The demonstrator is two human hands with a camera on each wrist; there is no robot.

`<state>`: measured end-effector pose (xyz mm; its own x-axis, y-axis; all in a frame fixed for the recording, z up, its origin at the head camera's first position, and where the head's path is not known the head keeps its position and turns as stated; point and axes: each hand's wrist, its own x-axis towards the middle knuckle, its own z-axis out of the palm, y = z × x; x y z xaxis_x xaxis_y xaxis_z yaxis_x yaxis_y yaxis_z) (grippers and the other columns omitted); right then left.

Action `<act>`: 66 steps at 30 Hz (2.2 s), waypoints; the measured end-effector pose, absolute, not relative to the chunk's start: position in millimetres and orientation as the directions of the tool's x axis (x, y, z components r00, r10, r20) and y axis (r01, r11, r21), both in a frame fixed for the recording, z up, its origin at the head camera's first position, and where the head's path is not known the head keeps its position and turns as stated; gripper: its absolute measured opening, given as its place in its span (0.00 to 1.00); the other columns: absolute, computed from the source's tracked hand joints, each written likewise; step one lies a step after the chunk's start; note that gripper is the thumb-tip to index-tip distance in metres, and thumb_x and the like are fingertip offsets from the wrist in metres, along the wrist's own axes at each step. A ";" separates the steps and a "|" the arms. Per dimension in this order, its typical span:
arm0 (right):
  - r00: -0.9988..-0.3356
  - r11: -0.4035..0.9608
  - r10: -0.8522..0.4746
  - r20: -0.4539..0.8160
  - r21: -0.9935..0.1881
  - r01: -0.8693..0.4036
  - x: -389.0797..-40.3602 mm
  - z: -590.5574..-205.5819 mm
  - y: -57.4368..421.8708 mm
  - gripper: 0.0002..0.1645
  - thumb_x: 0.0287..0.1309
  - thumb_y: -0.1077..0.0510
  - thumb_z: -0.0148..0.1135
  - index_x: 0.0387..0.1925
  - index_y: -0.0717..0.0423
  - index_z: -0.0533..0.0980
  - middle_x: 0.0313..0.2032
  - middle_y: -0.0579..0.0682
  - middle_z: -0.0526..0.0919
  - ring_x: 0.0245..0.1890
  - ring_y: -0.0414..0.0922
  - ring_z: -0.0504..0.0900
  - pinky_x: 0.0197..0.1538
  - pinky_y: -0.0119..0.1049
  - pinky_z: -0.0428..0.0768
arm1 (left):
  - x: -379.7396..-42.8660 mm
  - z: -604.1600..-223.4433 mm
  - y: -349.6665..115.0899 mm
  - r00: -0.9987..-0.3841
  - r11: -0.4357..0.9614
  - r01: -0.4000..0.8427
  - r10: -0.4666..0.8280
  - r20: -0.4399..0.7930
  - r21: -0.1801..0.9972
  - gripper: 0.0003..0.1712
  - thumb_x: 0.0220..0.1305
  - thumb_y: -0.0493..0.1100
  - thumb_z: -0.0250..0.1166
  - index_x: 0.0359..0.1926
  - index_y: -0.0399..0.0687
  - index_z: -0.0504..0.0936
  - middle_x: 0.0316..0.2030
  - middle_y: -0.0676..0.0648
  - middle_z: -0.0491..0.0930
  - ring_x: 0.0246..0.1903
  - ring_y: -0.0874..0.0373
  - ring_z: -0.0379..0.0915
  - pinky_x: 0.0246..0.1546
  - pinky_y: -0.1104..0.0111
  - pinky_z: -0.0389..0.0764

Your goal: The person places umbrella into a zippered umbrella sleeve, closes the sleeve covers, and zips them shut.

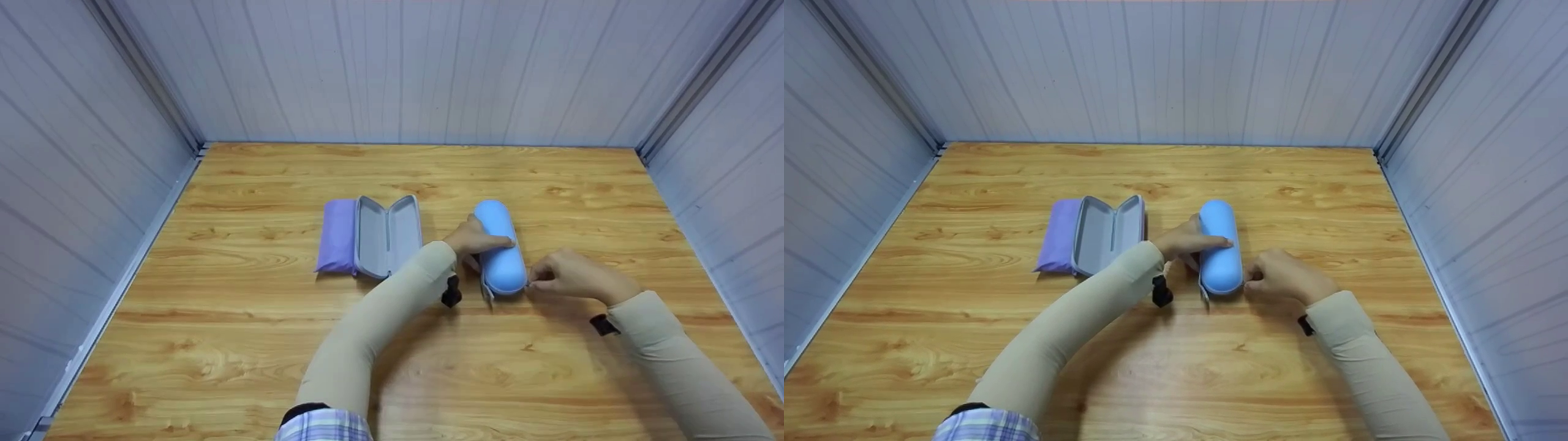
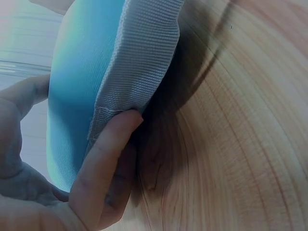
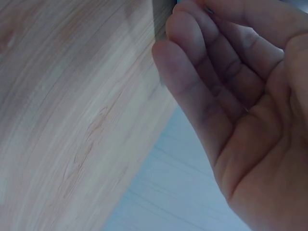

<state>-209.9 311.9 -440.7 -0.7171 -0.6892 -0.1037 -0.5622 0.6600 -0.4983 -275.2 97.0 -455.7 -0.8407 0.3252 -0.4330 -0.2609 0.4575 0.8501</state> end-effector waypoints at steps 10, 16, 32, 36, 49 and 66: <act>-0.691 0.648 -0.714 -0.111 -0.478 -0.593 -204.8 -435.6 306.7 0.08 0.58 0.65 0.70 0.25 0.53 0.84 0.24 0.39 0.82 0.24 0.31 0.73 0.28 0.31 0.77 | -276.1 -456.9 94.7 -0.836 0.493 -0.239 0.334 -0.435 0.837 0.63 0.58 0.56 0.74 0.78 0.38 0.42 0.65 0.36 0.62 0.37 0.46 0.80 0.31 0.58 0.86; -0.681 0.634 -0.723 -0.112 -0.499 -0.591 -202.1 -433.9 305.2 0.07 0.59 0.64 0.70 0.25 0.54 0.84 0.23 0.41 0.83 0.22 0.31 0.72 0.26 0.30 0.75 | -274.5 -457.3 94.9 -0.841 0.462 -0.249 0.333 -0.427 0.851 0.61 0.57 0.53 0.75 0.77 0.38 0.45 0.59 0.36 0.67 0.36 0.47 0.80 0.28 0.60 0.86; -0.686 0.598 -0.726 -0.057 -0.546 -0.587 -201.8 -447.7 311.5 0.04 0.60 0.63 0.70 0.31 0.53 0.88 0.29 0.42 0.87 0.29 0.34 0.81 0.32 0.32 0.82 | -272.3 -455.8 93.4 -0.838 0.425 -0.261 0.345 -0.422 0.866 0.59 0.57 0.53 0.74 0.77 0.39 0.46 0.58 0.36 0.66 0.43 0.44 0.79 0.31 0.56 0.86; -0.669 0.580 -0.742 -0.052 -0.550 -0.601 -200.3 -448.6 309.4 0.03 0.60 0.61 0.71 0.32 0.53 0.89 0.30 0.40 0.87 0.29 0.33 0.82 0.32 0.32 0.82 | -271.8 -455.9 95.6 -0.847 0.426 -0.249 0.339 -0.409 0.870 0.59 0.57 0.52 0.74 0.76 0.38 0.46 0.58 0.35 0.65 0.39 0.44 0.80 0.30 0.58 0.86; -0.678 0.588 -0.732 -0.062 -0.559 -0.585 -197.8 -450.2 302.4 0.04 0.60 0.60 0.71 0.34 0.54 0.89 0.30 0.39 0.87 0.29 0.33 0.83 0.32 0.32 0.82 | -272.0 -454.5 95.5 -0.850 0.447 -0.249 0.325 -0.415 0.859 0.59 0.57 0.53 0.74 0.76 0.37 0.46 0.60 0.36 0.65 0.38 0.45 0.80 0.29 0.59 0.86; -0.654 0.558 -0.756 -0.026 -0.548 -0.623 -193.9 -453.3 290.9 0.04 0.60 0.59 0.71 0.33 0.54 0.89 0.29 0.42 0.88 0.27 0.33 0.83 0.30 0.29 0.81 | -272.3 -454.2 96.2 -0.837 0.432 -0.270 0.336 -0.431 0.861 0.62 0.59 0.52 0.73 0.78 0.39 0.41 0.69 0.35 0.57 0.44 0.43 0.79 0.32 0.59 0.86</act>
